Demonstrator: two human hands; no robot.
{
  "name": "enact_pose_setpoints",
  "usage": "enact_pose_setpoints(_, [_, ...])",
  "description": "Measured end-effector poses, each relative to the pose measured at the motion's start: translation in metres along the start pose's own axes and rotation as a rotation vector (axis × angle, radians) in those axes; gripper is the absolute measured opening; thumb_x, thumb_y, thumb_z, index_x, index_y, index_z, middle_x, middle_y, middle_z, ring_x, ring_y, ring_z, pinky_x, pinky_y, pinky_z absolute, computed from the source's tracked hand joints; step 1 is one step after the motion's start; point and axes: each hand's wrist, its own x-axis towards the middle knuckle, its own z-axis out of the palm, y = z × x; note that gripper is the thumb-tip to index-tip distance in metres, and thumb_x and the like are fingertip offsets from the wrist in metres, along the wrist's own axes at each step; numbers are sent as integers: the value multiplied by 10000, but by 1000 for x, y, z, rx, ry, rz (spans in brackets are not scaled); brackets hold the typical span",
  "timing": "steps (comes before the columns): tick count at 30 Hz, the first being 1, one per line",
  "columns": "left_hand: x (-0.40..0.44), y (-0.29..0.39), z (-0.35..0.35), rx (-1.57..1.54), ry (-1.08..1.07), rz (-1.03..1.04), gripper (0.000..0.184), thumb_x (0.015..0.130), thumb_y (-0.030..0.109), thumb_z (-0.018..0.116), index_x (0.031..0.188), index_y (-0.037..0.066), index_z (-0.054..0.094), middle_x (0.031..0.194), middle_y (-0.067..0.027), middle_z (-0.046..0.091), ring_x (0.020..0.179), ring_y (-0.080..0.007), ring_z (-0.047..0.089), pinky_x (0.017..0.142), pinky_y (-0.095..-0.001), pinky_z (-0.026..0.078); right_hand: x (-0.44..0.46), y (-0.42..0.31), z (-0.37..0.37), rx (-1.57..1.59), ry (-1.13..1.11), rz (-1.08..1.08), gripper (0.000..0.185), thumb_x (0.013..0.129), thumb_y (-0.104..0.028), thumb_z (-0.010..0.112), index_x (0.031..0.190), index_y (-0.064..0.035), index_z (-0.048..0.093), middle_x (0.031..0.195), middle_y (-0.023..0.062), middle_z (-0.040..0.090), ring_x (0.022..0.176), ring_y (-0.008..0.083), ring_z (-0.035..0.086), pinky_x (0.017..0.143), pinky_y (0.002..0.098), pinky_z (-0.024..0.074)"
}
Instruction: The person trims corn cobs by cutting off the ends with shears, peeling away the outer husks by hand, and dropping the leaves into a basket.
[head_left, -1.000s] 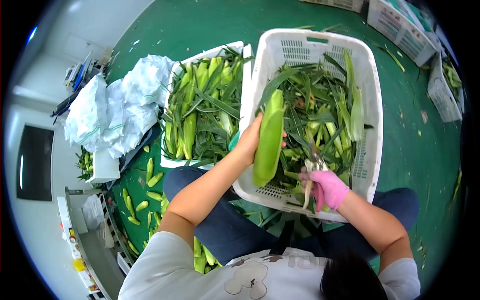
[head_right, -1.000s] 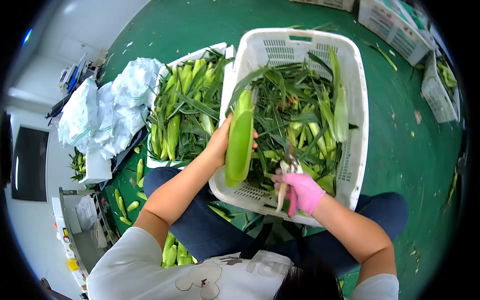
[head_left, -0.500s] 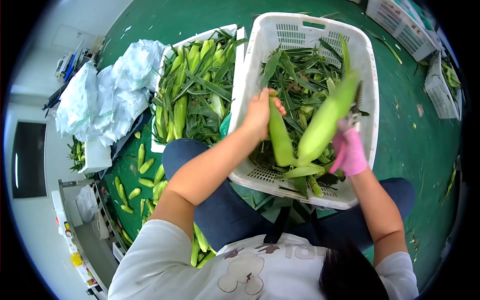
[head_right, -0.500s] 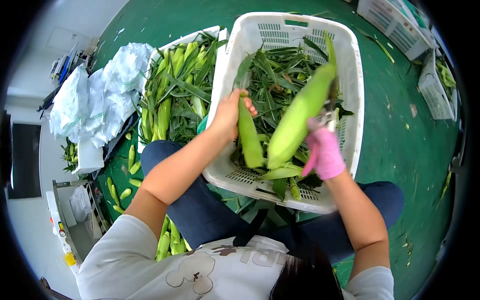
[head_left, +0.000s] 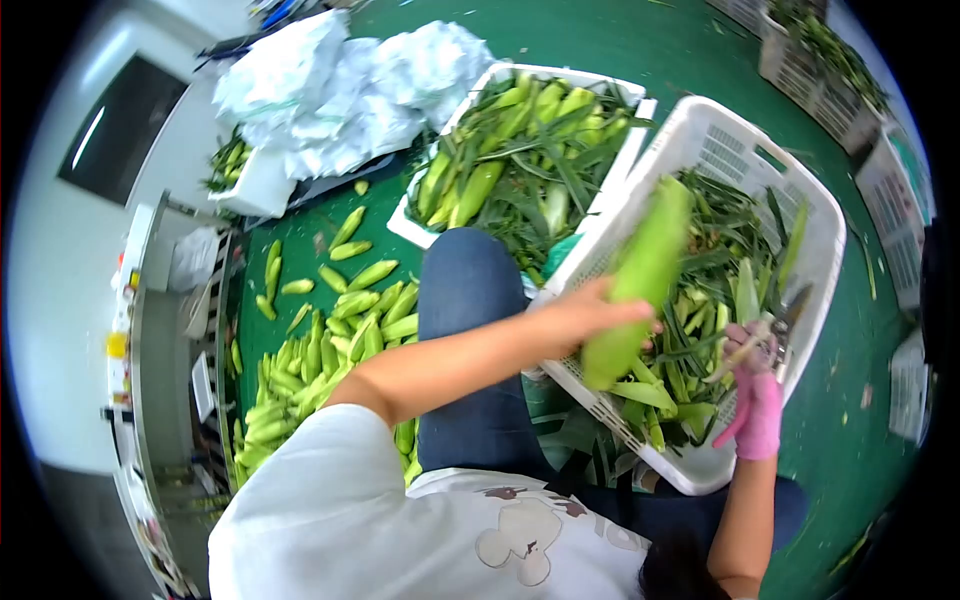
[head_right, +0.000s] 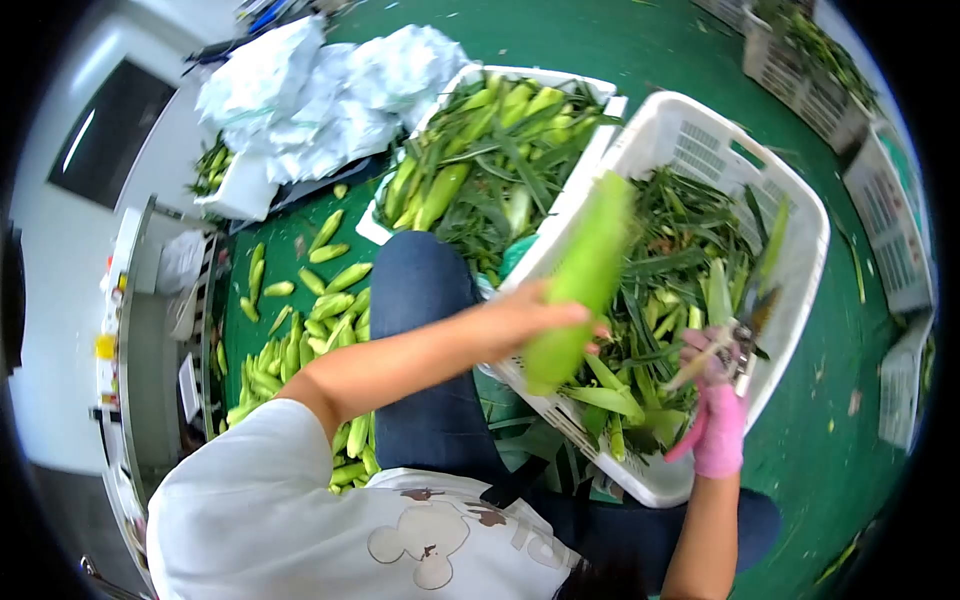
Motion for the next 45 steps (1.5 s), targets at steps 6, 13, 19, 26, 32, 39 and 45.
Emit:
enact_pose_setpoints(6, [-257,53,-174,-449,922,519,719,877,600,652,1305,34,537,1038,-116,660,847,-248,666,812,-422,578,20,50,-48,265,4,239,577,977,-446,568,1370,-35,474,1350,168,564,1223,269,557,1038,393,439])
enact_pose_setpoints(13, [-621,-189,-311,-675,1965,663,476,991,431,447,1321,113,574,1269,-122,625,1083,-324,631,882,-480,558,23,69,-48,242,-139,462,604,933,-488,625,1342,-58,515,1246,131,617,1124,258,591,955,387,470])
enact_pose_setpoints(19, [-536,-68,-397,-469,1716,785,523,1039,350,358,1474,59,375,1517,-176,445,1325,-353,513,1078,-432,458,35,79,-43,268,-47,482,576,936,-463,624,1328,-53,521,1254,128,608,1129,253,579,949,379,456])
enact_pose_setpoints(26, [-18,74,-382,1343,534,22,482,926,397,598,1212,18,678,1207,-179,690,1117,-284,654,970,-457,495,29,78,-20,128,-56,480,578,948,-413,589,1367,-29,484,1291,167,598,1154,272,579,975,397,452])
enact_pose_setpoints(32, [87,25,-325,1583,1280,-343,819,749,572,773,1325,69,479,1268,-141,610,1186,-346,576,976,-438,498,15,70,-28,53,33,499,530,921,-344,620,1329,-19,525,1204,158,636,1079,260,612,906,374,486])
enact_pose_setpoints(39, [72,65,-279,6,741,-177,575,803,618,744,946,77,612,854,-65,663,707,-216,646,618,-377,551,6,32,-16,199,40,419,502,933,-333,622,1312,-16,532,1163,137,644,1045,248,626,856,359,490])
enact_pose_setpoints(45, [-13,33,-82,-510,152,110,896,808,843,465,1317,113,567,1125,-95,607,1029,-247,604,877,-453,545,15,13,-7,97,-4,405,496,927,-297,569,1334,-16,522,1168,130,644,1085,243,625,934,376,483])
